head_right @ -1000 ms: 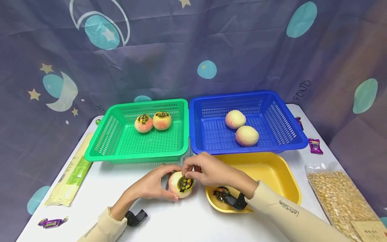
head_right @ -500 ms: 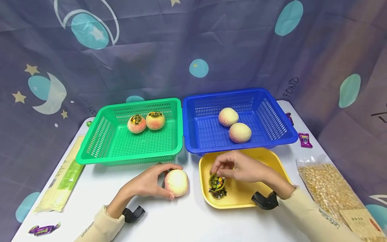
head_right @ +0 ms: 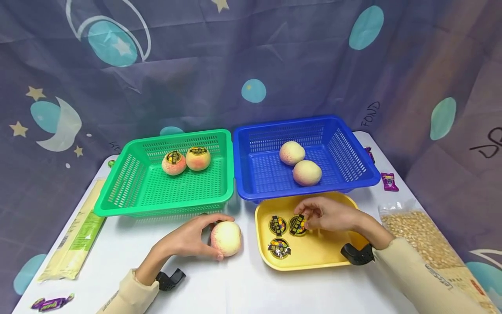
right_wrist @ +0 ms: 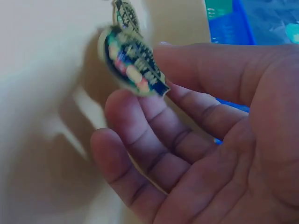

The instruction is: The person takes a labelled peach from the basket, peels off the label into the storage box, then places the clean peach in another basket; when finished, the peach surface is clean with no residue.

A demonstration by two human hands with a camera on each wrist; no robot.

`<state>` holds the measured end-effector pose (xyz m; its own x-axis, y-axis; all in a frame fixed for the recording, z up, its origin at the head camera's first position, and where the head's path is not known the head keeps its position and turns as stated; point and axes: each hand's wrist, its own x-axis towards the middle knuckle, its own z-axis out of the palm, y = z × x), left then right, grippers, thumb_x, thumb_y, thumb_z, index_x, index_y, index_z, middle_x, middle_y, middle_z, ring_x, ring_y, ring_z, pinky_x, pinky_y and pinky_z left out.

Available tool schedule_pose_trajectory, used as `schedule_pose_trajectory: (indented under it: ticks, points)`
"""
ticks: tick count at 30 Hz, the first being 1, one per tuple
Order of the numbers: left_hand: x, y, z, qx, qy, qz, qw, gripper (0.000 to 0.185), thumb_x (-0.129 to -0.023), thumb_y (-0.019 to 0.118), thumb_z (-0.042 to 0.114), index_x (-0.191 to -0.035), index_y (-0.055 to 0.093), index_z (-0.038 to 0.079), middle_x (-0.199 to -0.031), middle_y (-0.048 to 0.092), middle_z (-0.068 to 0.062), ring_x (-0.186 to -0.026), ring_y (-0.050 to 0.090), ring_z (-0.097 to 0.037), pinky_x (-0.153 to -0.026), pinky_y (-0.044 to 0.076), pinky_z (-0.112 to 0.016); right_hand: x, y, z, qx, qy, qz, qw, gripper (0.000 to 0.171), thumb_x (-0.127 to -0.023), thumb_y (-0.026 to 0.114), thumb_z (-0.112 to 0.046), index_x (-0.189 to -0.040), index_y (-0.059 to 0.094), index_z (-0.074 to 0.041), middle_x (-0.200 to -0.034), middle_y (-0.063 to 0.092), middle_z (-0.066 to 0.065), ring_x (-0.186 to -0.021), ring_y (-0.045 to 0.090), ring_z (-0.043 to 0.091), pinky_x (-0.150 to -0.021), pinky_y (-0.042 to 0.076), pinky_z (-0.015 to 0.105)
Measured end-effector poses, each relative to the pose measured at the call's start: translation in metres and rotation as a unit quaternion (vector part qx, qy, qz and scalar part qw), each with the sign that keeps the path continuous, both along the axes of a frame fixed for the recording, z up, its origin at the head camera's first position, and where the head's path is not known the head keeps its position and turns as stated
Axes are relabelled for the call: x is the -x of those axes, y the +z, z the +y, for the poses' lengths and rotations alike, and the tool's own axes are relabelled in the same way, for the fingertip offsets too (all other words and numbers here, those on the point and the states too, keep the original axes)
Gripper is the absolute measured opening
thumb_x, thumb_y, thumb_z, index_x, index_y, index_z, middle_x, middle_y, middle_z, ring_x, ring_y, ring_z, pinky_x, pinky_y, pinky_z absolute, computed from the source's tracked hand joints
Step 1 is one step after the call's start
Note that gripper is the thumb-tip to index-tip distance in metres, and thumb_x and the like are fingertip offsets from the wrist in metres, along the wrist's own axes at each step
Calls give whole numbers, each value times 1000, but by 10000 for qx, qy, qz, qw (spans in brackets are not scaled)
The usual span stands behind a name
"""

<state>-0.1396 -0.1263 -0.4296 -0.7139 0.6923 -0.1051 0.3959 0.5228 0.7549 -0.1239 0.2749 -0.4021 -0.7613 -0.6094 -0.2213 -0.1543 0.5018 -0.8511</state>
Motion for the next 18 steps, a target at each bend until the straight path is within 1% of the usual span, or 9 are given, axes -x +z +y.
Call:
schedule_pose_trajectory:
  ticks: [5, 11, 15, 18]
  points:
    - [0, -1, 0, -5, -40, 55, 10000, 82, -67, 96, 30, -140, 59, 30, -126, 67, 10, -107, 58, -12, -96, 50, -39, 2, -5, 3, -4, -95, -152, 9998, 45, -94, 67, -4, -132, 54, 14, -111, 65, 22, -80, 66, 18, -71, 58, 29]
    - [-1, -1, 0, 9, -12, 103, 9999, 82, -67, 96, 30, -140, 59, 30, -126, 67, 9, -109, 59, -13, -98, 49, -41, 1, -6, 6, -41, -233, -201, 9995, 48, -95, 69, -8, -134, 53, 14, -121, 63, 25, -93, 65, 16, -74, 60, 30]
    - [-1, -1, 0, 36, 10, 143, 9999, 83, -66, 97, 31, -140, 59, 31, -125, 67, 10, -109, 58, -12, -97, 49, -39, 1, -5, 8, -25, -325, -228, 9992, 51, -95, 69, -9, -135, 52, 15, -126, 62, 29, -98, 66, 19, -74, 60, 32]
    - [-1, -2, 0, 51, -2, 174, 9998, 83, -67, 97, 32, -140, 59, 31, -125, 67, 10, -107, 58, -11, -96, 49, -38, -1, -4, 9, -73, -307, -82, 9995, 52, -95, 69, -10, -136, 51, 15, -129, 62, 32, -101, 69, 25, -75, 60, 30]
